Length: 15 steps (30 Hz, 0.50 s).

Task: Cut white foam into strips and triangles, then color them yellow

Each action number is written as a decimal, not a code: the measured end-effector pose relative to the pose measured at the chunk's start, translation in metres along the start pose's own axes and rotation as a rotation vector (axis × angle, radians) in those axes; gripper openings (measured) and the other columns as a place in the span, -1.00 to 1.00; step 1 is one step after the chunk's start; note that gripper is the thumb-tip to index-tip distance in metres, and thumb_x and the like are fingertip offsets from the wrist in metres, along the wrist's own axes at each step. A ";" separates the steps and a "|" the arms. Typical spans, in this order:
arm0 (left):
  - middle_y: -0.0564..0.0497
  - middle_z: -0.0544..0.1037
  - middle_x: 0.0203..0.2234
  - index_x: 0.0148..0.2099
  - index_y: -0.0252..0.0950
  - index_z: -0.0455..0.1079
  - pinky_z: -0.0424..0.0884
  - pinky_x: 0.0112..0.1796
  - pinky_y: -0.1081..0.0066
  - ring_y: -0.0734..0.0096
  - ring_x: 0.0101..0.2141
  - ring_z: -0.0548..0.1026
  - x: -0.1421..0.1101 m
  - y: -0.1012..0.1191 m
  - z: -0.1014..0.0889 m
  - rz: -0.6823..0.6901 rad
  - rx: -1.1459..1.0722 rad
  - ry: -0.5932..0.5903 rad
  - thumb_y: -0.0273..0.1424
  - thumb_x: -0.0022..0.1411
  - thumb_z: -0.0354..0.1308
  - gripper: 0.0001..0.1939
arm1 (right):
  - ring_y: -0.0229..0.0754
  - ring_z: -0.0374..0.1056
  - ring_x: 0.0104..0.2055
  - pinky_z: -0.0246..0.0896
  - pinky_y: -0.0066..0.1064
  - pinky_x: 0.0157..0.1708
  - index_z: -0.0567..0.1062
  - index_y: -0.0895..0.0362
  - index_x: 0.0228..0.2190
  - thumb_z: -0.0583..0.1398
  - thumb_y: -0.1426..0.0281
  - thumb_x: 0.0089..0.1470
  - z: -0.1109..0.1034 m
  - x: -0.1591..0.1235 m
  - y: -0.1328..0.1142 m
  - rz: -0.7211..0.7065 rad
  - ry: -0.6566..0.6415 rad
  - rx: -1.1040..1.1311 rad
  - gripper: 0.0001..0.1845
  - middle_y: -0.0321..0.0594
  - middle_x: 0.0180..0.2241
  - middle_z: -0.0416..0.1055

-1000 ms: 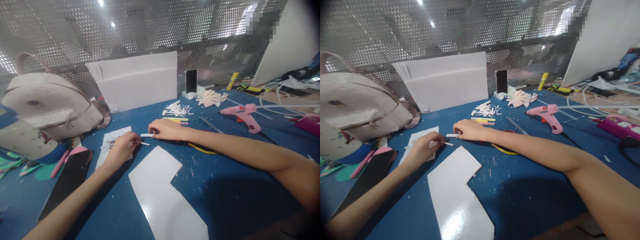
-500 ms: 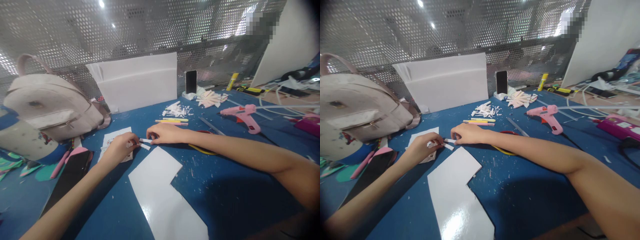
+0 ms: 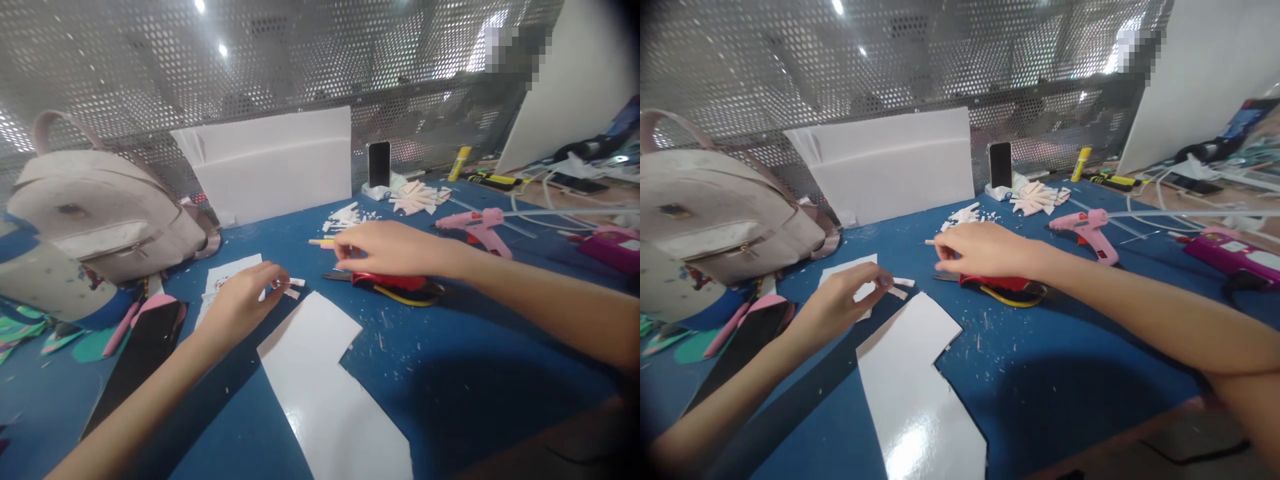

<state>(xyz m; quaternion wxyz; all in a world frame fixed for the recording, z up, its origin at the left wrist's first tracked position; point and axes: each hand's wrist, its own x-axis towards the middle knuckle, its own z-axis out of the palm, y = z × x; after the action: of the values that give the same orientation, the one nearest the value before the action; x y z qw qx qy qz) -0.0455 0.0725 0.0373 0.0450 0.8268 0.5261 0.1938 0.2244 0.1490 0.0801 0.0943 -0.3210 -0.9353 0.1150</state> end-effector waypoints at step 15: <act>0.09 0.59 -0.08 -0.03 -0.23 0.41 0.51 -0.10 0.41 0.40 -0.11 0.56 -0.079 0.125 0.059 0.704 0.032 0.054 -0.34 0.44 -0.13 -0.71 | -0.12 0.32 -0.43 -0.04 -0.34 -0.52 0.44 0.10 -0.29 0.13 0.15 0.12 0.021 -0.054 0.046 0.240 -0.071 -0.153 -0.72 -0.13 -0.32 0.46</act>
<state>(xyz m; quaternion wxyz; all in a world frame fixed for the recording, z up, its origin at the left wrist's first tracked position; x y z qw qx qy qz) 0.0538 -0.0451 -0.0035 -0.0514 0.9527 0.2127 0.2108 0.2876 0.1471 0.0421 0.0221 -0.4323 -0.8991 0.0653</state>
